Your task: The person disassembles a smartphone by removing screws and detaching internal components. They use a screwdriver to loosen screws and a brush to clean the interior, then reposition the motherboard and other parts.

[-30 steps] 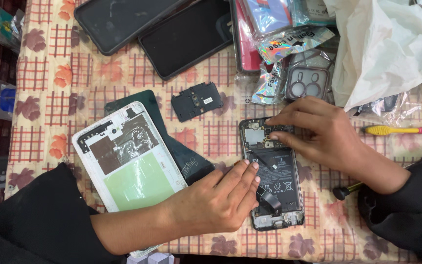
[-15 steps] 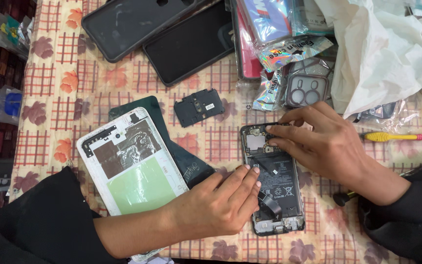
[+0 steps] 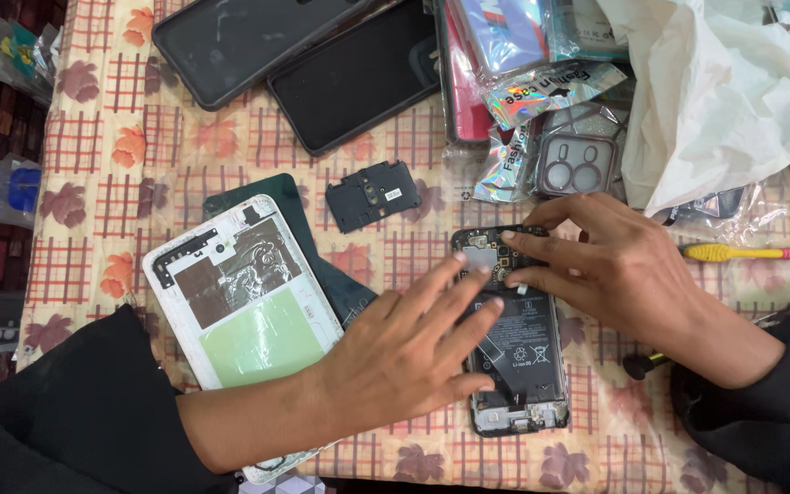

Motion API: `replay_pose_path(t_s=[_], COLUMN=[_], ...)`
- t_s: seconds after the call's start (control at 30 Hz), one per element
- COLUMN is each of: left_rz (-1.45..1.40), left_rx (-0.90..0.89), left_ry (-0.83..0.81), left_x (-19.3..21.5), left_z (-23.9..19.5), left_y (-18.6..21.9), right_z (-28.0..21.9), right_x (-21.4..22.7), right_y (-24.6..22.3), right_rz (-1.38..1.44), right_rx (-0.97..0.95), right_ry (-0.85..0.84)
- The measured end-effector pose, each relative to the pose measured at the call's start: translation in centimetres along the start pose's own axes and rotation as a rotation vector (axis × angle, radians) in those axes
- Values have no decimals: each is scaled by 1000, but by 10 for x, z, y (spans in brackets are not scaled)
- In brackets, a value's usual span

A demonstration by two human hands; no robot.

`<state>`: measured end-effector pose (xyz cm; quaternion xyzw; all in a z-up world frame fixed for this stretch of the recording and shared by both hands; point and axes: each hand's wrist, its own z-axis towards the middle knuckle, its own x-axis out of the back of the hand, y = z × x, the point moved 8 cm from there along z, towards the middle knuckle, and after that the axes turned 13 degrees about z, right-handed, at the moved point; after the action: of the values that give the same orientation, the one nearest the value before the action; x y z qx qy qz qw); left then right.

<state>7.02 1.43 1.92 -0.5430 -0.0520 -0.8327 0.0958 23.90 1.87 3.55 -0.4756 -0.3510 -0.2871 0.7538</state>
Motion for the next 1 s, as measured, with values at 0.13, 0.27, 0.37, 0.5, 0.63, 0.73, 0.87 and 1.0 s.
replay_pose_path(t_s=[0.13, 0.27, 0.37, 0.5, 0.63, 0.73, 0.87, 1.0], left_rz=[-34, -42, -32, -49, -75, -80, -74, -69], left_rx=[29, 58, 56, 50, 36, 41, 39, 30], left_ry=[-81, -97, -109, -127, -126, -106, -118, -119], left_x=[-5, -9, -11, -12, -14, -13, -14, -15], left_z=[0, 3, 3, 3, 6, 7, 7, 5], left_y=[-3, -4, -3, -4, -10, -11, -10, -10], right_z=[-3, -4, -2, -5, -12, -18, -23, -25], right_x=[0, 1, 1, 3, 11, 12, 5, 7], right_y=[0, -1, 3, 0, -4, -12, -22, -26], right_rz=[-23, -22, 54, 0, 161, 150, 117, 63], right_rx=[-52, -37, -39, 60, 88, 122, 206, 261], right_ry=[-32, -55, -56, -28, -27, -96, -209, -101])
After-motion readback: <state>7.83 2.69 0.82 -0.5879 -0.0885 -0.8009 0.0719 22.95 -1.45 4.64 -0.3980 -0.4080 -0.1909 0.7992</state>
